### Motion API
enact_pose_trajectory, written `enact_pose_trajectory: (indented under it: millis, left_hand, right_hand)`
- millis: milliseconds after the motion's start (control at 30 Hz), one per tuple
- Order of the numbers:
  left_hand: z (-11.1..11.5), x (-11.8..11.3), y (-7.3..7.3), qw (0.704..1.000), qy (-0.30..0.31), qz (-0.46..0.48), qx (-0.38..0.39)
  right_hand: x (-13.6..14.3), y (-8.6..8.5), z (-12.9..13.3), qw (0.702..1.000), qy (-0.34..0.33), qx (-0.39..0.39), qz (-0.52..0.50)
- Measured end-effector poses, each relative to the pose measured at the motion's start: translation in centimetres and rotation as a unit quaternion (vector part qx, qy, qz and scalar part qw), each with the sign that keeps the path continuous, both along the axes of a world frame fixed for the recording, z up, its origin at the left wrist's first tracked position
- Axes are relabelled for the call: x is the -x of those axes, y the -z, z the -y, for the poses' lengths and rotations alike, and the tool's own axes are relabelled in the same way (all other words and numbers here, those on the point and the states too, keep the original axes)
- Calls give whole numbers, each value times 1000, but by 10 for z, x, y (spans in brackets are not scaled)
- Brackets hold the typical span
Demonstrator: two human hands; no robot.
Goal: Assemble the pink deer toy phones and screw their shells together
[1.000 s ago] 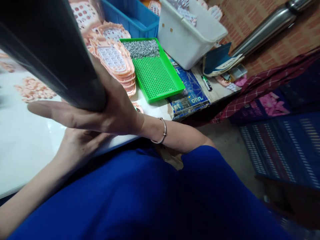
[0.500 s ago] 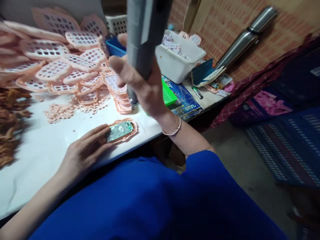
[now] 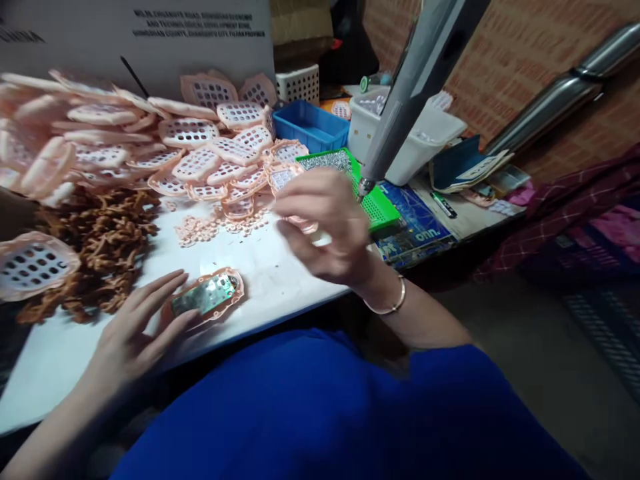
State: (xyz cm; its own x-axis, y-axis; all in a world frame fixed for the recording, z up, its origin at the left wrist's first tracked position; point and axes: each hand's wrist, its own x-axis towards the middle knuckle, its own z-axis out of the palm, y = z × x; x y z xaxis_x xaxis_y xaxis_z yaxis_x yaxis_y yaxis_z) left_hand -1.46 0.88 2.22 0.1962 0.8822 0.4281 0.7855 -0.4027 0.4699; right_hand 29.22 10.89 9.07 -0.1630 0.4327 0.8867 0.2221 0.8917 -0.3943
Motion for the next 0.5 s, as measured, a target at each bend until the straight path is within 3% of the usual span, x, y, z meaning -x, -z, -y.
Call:
enact_pose_trajectory:
  millis: [67,233,400,500]
  left_hand:
    - [-15,-10,0,999,20,-41,-20]
    - [-28,-24,-4,996,30,-90,1]
    - [-20,-21,1,998,16,-63,-8]
    - [-17,-20,8,999,7,-28,-21]
  right_hand:
    - [25,3,-10,982,-10,-37,183]
    - [95,4,-54,903,-48,111,411]
    - [177,1,-81,842,-60,120,522]
    - [220,9,-100,850,-25,81,519]
